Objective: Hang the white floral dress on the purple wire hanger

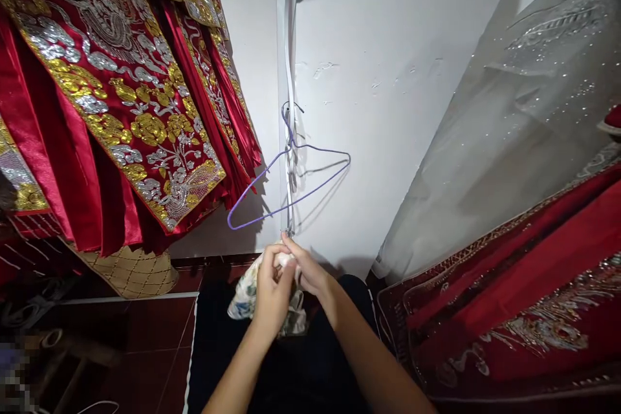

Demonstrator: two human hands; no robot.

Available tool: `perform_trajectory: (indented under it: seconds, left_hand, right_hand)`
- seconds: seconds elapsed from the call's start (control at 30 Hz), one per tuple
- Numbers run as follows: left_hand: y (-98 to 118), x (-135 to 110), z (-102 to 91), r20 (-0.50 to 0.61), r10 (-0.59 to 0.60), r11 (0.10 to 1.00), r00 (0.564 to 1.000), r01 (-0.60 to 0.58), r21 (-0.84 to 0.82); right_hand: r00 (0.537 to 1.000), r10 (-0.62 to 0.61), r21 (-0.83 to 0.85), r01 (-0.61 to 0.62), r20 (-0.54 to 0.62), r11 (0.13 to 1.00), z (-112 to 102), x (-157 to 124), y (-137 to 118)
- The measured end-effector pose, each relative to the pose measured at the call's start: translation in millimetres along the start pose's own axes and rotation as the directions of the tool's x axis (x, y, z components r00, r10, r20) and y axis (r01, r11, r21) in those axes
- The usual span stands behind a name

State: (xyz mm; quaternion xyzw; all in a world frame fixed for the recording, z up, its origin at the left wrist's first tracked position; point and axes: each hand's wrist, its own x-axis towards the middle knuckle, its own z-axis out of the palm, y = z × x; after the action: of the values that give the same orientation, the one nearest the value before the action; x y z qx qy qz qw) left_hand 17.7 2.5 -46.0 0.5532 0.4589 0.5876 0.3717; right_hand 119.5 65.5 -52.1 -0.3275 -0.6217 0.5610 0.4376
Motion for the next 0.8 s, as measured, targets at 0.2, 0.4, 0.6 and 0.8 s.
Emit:
perform_trajectory:
  seconds: [0.2,0.4,0.6,0.8]
  left_hand:
    - [48,43,-44.9,0.138,0.374,0.878,0.917,-0.398,0.265]
    - [31,77,-53.9,0.768,-0.06,0.942,0.638,-0.217,0.255]
    - [40,92,-50.7,0.597,0.156,0.958,0.787,-0.268,0.102]
    - [54,97,-38.5,0.805,0.027,0.988,0.593,-0.14,0.07]
  right_hand:
    - [0.937,0.192,0.068,-0.22,0.294,0.973,-38,16,-72]
    - [0.909,-0.082,-0.258,0.201,0.408,0.945,-84,35,-147]
    - [0.918,-0.194,-0.176,0.267,0.347,0.947,-98,47,-173]
    - [0.88,0.006,-0.223,0.114,0.475,0.968,-113,51,-174]
